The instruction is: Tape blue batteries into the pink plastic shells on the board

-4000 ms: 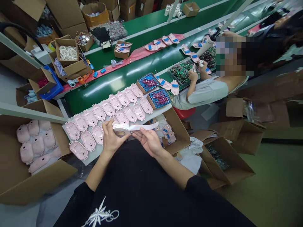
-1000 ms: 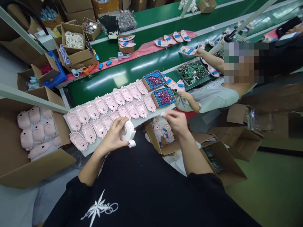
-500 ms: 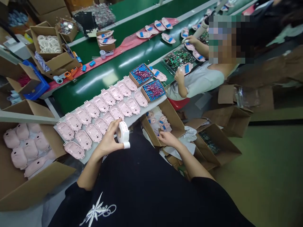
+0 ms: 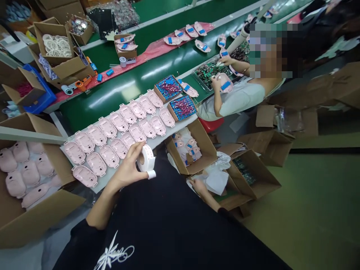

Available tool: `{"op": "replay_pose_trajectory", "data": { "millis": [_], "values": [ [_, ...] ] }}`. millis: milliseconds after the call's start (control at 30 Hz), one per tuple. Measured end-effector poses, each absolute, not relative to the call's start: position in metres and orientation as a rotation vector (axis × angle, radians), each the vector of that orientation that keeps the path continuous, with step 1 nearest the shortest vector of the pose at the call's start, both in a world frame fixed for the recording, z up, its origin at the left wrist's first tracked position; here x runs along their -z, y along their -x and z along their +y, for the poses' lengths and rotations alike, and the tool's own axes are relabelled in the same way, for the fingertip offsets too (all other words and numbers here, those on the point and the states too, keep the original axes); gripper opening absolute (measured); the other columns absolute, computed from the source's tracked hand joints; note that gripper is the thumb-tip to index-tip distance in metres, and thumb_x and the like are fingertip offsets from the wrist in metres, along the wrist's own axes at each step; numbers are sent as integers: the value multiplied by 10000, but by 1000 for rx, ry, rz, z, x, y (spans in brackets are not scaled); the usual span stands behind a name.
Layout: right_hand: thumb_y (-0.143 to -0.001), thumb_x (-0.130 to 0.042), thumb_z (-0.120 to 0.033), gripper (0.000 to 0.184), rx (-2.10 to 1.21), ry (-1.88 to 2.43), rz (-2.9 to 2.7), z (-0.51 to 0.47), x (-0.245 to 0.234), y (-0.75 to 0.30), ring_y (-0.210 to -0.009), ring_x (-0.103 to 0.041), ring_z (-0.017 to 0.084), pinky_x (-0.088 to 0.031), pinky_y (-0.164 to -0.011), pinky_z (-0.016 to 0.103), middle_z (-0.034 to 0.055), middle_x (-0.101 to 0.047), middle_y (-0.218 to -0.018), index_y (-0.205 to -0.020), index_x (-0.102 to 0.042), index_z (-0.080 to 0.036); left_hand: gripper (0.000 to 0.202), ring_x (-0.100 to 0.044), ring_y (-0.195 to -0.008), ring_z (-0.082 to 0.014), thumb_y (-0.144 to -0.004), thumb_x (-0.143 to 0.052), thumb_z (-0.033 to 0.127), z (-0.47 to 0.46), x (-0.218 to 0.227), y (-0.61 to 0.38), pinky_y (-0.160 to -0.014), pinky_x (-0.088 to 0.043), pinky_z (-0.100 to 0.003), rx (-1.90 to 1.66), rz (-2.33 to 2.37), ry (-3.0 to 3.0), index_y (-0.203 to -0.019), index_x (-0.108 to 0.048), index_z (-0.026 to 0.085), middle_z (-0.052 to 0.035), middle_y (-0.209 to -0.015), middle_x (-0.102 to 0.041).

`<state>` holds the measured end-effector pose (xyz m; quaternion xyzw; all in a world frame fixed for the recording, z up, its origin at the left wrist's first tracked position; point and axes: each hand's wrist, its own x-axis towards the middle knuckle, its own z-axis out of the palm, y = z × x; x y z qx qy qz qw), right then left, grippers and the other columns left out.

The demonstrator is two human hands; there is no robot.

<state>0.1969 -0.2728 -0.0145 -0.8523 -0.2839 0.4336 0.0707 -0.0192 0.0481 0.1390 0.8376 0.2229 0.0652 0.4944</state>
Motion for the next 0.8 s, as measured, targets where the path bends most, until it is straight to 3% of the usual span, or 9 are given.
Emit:
{"op": "replay_pose_trajectory", "data": {
  "millis": [100,167,233,333,433,533,667,800],
  "values": [
    [-928,-529,-342,257,-1144,2422,-646,-253,35,-204,-907,-751,260,-592,-759,355,135,-775,-913,-1010,-714,-184,1058,-403,-1476,-350,-728,-857,380,45,-133,17,-1167,-435,-482,-168,540,-2039,-1619,-290,321,-124,-1567,-386],
    [-879,-616,-402,337,-1047,2115,-485,-233,39,-215,-922,-742,216,-597,-796,322,131,-778,-1026,-1104,-701,-166,1054,-406,-1473,-346,-731,-855,375,43,-129,14,-1171,-428,-488,-179,528,-2053,-1617,-286,321,-125,-1557,-390],
    [-794,-733,-501,422,-1008,1881,-374,-215,32,-224,-717,-710,185,-583,-659,291,106,-778,-906,-1036,-726,-156,1050,-405,-1472,-342,-731,-857,369,40,-127,12,-1177,-420,-490,-181,508,-2077,-1614,-291,321,-126,-1550,-395],
    [-716,-830,-583,441,-1009,1860,-356,-198,2,-232,-434,-529,121,-456,-452,244,16,-656,-562,-736,-723,-156,1042,-402,-1474,-337,-738,-845,338,37,-125,12,-1176,-421,-482,-183,516,-2090,-1616,-284,328,-123,-1554,-393],
    [-764,-862,-466,400,-1154,1762,-376,-192,-37,-236,-466,-589,126,-479,-483,208,-1,-637,-502,-578,-687,-158,1041,-397,-1478,-343,-739,-836,332,36,-123,15,-1186,-406,-493,-185,561,-2088,-1620,-281,322,-129,-1551,-394],
    [-908,-748,-294,326,-1495,1497,-57,-182,-58,-236,-578,-689,108,-529,-533,166,9,-727,-592,-628,-720,-128,1042,-397,-1473,-357,-731,-848,367,36,-122,15,-1204,-373,-525,-207,601,-2092,-1614,-298,308,-137,-1538,-409],
    [-985,-595,-288,452,-1596,1396,159,-153,-42,-221,-403,-539,50,-438,-394,153,-60,-672,-522,-582,-646,-91,1070,-394,-1471,-368,-719,-847,353,38,-122,11,-1195,-380,-537,-277,707,-2097,-1621,-275,304,-140,-1542,-400],
    [-858,-768,-191,117,-1391,1594,-226,-122,-5,-206,-364,-487,53,-380,-391,135,-68,-637,-494,-769,-744,-119,1072,-377,-1485,-358,-713,-832,315,40,-122,7,-1197,-383,-513,-334,772,-2119,-1623,-264,302,-139,-1550,-385]
  ]
}}
